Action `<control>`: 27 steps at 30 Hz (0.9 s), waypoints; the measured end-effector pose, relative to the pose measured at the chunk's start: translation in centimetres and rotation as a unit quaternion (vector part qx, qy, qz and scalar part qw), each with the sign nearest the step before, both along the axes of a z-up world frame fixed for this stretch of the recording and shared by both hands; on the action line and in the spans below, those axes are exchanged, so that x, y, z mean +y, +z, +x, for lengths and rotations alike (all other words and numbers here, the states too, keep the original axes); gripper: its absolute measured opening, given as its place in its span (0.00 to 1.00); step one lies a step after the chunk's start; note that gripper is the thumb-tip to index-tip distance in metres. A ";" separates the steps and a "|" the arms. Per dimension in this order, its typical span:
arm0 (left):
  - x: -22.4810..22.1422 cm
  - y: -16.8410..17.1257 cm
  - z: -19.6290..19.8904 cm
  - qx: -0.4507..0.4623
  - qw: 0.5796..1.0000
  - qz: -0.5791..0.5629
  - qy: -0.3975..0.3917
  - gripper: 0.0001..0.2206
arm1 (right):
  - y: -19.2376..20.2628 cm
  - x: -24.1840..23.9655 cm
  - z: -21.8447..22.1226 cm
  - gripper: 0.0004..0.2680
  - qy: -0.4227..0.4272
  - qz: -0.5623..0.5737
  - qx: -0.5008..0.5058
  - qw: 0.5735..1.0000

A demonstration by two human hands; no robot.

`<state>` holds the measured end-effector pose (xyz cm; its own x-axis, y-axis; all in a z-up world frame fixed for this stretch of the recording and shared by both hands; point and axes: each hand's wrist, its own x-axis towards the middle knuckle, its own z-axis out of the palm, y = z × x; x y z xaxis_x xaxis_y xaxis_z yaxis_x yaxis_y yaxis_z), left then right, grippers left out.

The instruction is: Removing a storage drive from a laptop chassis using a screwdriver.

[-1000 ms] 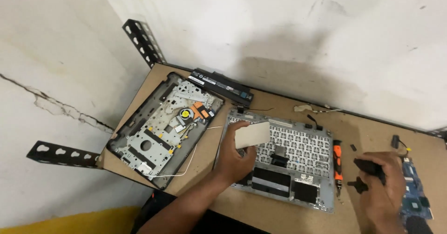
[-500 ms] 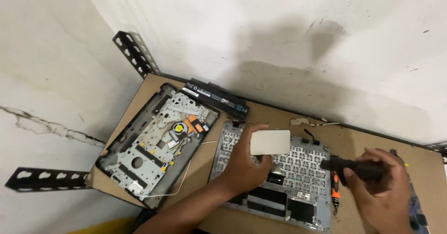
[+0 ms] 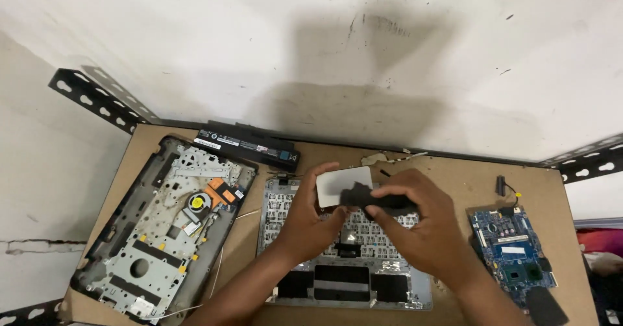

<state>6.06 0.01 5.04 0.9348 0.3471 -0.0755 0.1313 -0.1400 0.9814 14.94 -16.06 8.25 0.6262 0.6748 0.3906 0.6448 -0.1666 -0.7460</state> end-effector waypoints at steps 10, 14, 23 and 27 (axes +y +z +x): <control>0.6 -3.7 0.0 -0.140 0.966 -0.215 0.025 0.25 | -3.0 4.2 1.9 0.07 -0.075 -0.085 -0.045 0.992; 1.2 -4.0 0.1 -0.159 0.960 -0.229 0.025 0.25 | -2.7 5.1 1.4 0.08 -0.068 -0.098 -0.009 0.993; 1.7 -1.1 2.2 -0.130 0.954 -0.270 0.014 0.18 | -2.8 4.9 1.9 0.05 -0.046 -0.007 -0.050 0.998; 1.9 0.6 4.0 -0.056 0.964 -0.259 0.024 0.20 | -3.1 4.5 3.0 0.06 -0.062 0.016 -0.066 0.996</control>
